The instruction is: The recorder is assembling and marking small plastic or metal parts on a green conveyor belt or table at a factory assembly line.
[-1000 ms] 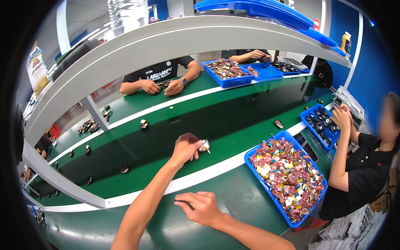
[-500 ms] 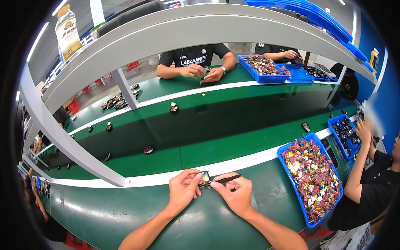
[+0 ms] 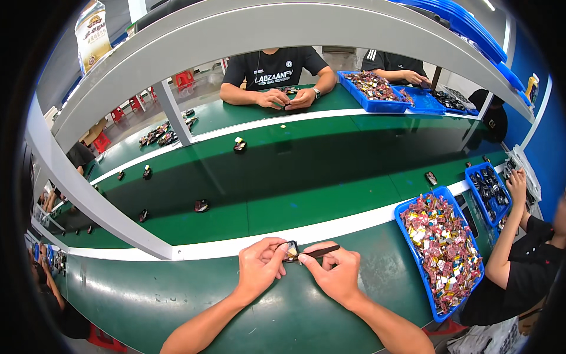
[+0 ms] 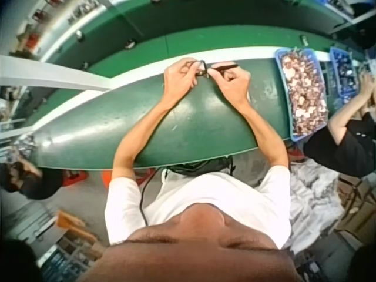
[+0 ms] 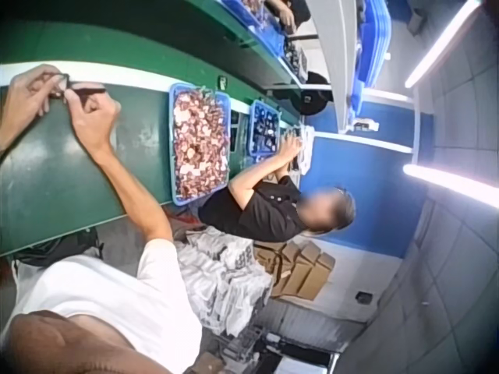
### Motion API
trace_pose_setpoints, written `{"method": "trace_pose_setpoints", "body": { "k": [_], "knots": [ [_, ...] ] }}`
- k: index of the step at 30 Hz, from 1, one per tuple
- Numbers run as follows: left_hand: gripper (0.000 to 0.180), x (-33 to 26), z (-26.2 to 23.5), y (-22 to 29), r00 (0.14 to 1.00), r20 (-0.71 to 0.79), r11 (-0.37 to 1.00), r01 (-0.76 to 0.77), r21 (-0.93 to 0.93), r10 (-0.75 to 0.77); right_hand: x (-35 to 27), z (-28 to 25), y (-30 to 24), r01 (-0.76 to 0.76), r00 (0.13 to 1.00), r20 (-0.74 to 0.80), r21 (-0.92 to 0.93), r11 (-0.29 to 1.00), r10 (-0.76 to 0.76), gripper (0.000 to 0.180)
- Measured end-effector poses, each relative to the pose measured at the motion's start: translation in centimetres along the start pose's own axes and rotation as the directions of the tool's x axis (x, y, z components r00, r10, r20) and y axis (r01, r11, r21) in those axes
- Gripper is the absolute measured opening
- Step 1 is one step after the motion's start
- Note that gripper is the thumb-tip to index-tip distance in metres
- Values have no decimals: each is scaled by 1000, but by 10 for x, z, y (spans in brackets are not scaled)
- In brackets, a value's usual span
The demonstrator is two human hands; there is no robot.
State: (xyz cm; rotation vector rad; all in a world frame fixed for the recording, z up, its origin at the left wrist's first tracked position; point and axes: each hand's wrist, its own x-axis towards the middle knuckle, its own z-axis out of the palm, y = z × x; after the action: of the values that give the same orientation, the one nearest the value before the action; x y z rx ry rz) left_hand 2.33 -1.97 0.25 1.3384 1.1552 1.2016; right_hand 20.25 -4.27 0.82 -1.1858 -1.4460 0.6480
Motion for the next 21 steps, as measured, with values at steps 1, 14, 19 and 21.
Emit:
{"method": "trace_pose_setpoints", "body": {
  "k": [1,14,19,21],
  "knots": [
    [16,0,0,0,1000,4,1000,1,-12,-1,0,0,0,-18,1000,-1,18,1000,18,13],
    [18,-1,1,-2,999,4,999,-43,13,43,2,-2,-1,-107,990,-80,135,985,119,13],
    [17,2,-1,-4,999,-45,1000,17,-15,-18,2,-5,-4,-114,992,-20,252,961,122,13],
    [17,3,-1,-4,997,-66,998,43,-39,-46,0,-5,-9,-144,989,62,219,965,134,13]
  ]
}}
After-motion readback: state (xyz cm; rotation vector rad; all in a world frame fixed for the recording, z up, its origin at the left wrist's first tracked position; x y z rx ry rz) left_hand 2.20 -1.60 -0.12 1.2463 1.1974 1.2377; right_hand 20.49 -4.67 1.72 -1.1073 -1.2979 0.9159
